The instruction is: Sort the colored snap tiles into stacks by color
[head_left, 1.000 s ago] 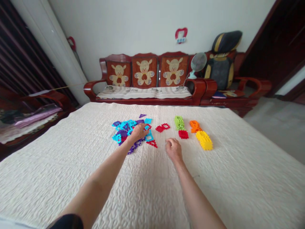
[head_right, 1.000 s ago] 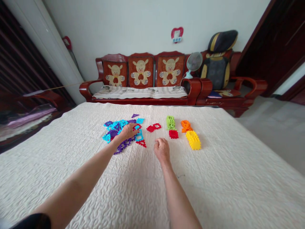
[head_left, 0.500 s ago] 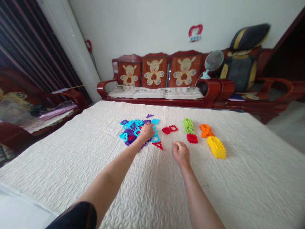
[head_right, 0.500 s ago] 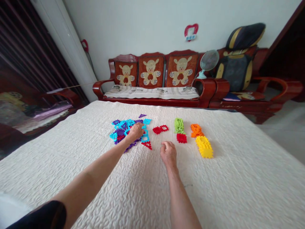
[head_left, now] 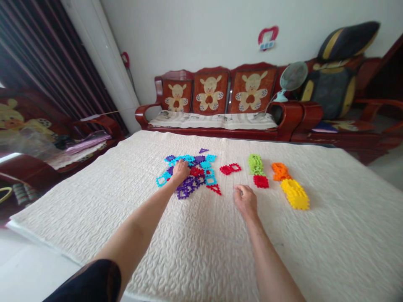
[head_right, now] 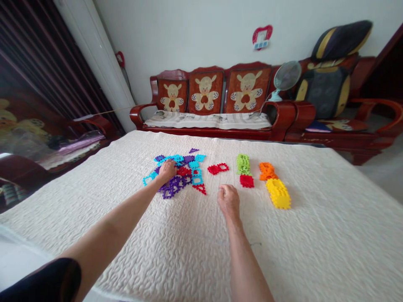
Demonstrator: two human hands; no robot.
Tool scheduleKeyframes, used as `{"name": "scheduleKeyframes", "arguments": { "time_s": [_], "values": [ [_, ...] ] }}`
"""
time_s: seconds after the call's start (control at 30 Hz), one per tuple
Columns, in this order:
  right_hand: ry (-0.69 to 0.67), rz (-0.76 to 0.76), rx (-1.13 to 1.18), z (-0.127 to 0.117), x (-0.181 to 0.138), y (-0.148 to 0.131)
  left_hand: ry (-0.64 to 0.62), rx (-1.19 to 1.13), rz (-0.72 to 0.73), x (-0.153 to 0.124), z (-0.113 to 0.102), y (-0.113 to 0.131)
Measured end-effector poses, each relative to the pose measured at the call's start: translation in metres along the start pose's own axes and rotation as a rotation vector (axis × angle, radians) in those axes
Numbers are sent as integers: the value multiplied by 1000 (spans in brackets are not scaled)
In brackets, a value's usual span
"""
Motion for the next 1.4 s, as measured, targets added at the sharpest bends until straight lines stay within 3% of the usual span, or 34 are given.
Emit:
{"name": "scheduleKeyframes", "arguments": {
  "time_s": [0.07,0.13,0.2,0.27,0.47,0.8,0.97,1.23,1.4],
  "values": [
    [-2,-3,-2,1,0,0,55,-18,80,-1,-5,8],
    [-3,-3,-6,1,0,1,78,-64,256,-2,-6,29],
    [-4,-2,-8,1,0,1,49,-115,448,-5,0,54],
    [-2,-1,-4,1,0,0,-10,-122,537,-5,8,68],
    [-9,7,8,0,0,-1,-89,-29,443,8,26,64],
    [-2,13,3,1,-1,-1,-182,75,442,14,35,70],
    [3,8,13,0,-1,-2,-175,94,408,12,25,73],
    [-1,16,7,1,-1,-3,-106,137,296,13,-18,60],
    [-7,16,-2,1,-1,-3,-107,131,208,16,-23,54]
  ]
}}
Point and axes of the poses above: each hand's wrist, its own x-axis towards the middle knuckle, its own z-axis out of the palm, y = z × x, the point moved 10 cm from there along x, towards the middle knuckle, and after that the axes turned 7 degrees about z, right-handed, at the moved point
